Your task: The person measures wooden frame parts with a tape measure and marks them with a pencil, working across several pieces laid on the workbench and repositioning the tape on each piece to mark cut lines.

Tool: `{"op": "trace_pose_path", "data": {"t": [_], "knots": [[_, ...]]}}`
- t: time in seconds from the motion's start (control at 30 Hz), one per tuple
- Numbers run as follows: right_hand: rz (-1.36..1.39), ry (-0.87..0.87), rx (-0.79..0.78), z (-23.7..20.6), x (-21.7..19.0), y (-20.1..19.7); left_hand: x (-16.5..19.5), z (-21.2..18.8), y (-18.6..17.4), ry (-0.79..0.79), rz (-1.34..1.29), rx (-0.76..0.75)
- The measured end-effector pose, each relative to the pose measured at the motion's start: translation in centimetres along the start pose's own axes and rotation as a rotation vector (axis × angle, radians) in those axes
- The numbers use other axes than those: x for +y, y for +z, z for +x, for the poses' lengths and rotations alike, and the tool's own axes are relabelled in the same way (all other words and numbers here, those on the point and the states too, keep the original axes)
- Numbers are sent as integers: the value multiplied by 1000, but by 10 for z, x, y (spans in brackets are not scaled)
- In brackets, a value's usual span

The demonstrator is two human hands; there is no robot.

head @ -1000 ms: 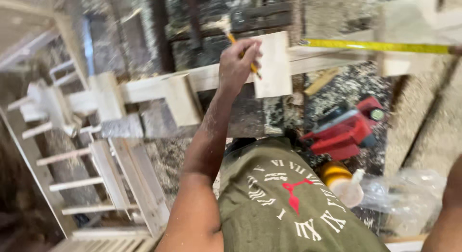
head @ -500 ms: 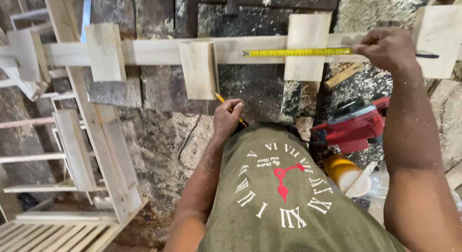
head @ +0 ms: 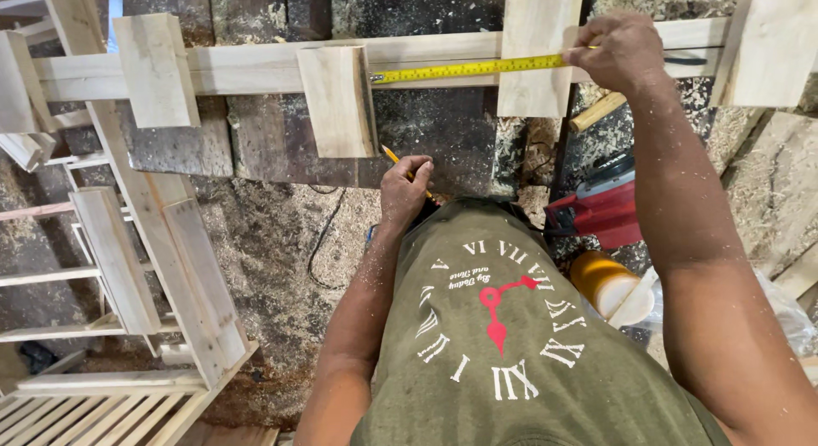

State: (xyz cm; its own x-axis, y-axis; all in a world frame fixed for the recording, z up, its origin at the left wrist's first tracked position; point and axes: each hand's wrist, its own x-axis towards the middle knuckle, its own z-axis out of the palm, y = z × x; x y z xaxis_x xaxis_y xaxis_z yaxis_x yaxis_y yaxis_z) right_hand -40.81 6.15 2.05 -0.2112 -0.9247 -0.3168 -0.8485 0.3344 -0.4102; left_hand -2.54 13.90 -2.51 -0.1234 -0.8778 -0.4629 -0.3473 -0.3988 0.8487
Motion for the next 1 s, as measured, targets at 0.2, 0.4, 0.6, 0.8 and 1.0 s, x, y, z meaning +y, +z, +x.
{"op": "trace_pose_path", "data": {"t": [0.2,0.4,0.6,0.8,1.0], "knots": [[-37,2,23,-2,-9,0,3,4,19,1,-16,-8],[42,27,11,-4,-14,-1,20,20,43,109,51,-21],[96,45,-14,-3,-16,-5,50,40,80,108,-19,-47],[77,-15,24,-4,-14,-7,75,48,108,-8,-171,-96],[92,-2,38,-4,-15,-7,84,52,124,-6,-315,-82]]}}
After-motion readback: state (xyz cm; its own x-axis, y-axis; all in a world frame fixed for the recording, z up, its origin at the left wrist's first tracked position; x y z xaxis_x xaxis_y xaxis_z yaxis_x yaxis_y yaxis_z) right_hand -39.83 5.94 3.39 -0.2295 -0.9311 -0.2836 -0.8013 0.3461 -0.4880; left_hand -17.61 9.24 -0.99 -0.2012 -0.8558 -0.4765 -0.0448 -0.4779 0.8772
